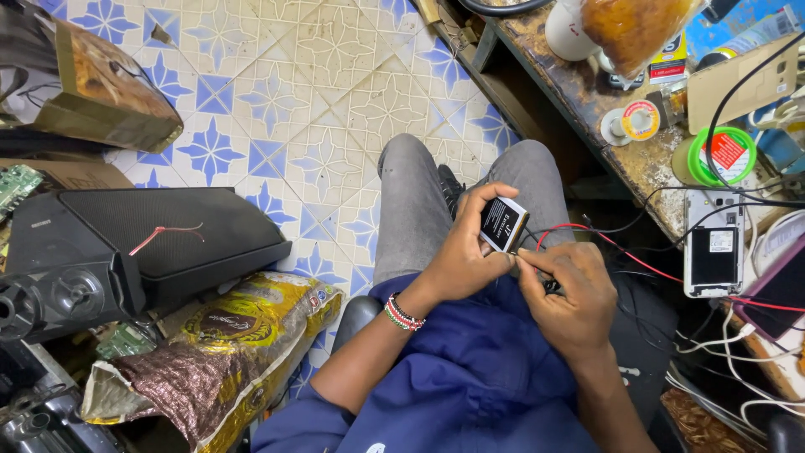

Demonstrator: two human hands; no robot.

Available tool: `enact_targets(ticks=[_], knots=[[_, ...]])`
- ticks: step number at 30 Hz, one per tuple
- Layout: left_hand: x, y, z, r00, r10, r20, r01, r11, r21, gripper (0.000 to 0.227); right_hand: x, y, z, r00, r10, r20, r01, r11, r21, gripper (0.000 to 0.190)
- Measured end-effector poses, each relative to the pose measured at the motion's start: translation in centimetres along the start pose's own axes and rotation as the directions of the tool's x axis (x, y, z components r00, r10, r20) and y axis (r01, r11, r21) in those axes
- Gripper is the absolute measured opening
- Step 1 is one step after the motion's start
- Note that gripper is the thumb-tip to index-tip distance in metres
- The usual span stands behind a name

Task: The person sits on the floor and uses a soldering iron to solder wires onto a small rectangular battery. They hold the battery in one hand and the soldering iron in the other, applying heat to the connection points.

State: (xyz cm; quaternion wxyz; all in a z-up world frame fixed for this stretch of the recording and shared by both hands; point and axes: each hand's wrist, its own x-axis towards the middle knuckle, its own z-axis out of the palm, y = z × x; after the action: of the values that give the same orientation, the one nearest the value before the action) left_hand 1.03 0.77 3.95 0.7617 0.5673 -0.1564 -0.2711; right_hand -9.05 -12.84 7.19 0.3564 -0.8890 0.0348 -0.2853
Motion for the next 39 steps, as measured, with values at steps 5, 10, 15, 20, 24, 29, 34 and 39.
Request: enact_targets(ticks=[5,10,15,20,24,29,34,39], knots=[[-0.1,-0.2,0.2,1.0,-0.027,0.014,0.024,0.986,0.166,0.078,-0.4,0.7,0.0,0.999,0.019,0.031,-0.018,0.999,-0.045,0.011],[-0.3,-0.7,0.0,0.997,0.048,0.055,-0.06,0.963,0.264,0.079,-0.8,0.8,0.5,0.997,0.07,0.035,-0.066,0.993,-0.099,0.006],[-0.2,0.1,0.1,0.985,0.12,0.126,-0.163,0.89,0.426,0.071,-1.1,0.6,0.5,0.976,0.183,0.119,-0.165,0.976,-0.144,0.007],[0.0,-0.2,0.0,0.999,0.003,0.037,-0.019,0.901,0.434,0.071,-0.9,0.7,1.0,0.963,0.245,0.116,-0.236,0.968,-0.087,0.006],[0.2,-0.3,0.0,0.999,-0.033,0.027,0.019,0.909,0.417,0.072,-1.1,1.3,1.3,0.958,0.261,0.122,-0.25,0.963,-0.099,0.006],[0.1,0.1,0.1,0.995,-0.102,0.019,0.086,0.917,0.388,0.07,-1.1,1.3,1.2,0.938,0.309,0.157,-0.303,0.951,-0.059,0.003],[0.2,-0.5,-0.1,0.997,-0.074,0.021,0.06,0.921,0.386,0.07,-0.9,1.2,1.1,0.919,0.358,0.163,-0.35,0.934,-0.076,0.004],[0.5,-1.8,-0.5,0.995,-0.101,-0.014,0.101,0.958,0.266,0.071,-0.6,0.9,0.8,0.932,0.304,0.197,-0.311,0.95,0.004,0.005]])
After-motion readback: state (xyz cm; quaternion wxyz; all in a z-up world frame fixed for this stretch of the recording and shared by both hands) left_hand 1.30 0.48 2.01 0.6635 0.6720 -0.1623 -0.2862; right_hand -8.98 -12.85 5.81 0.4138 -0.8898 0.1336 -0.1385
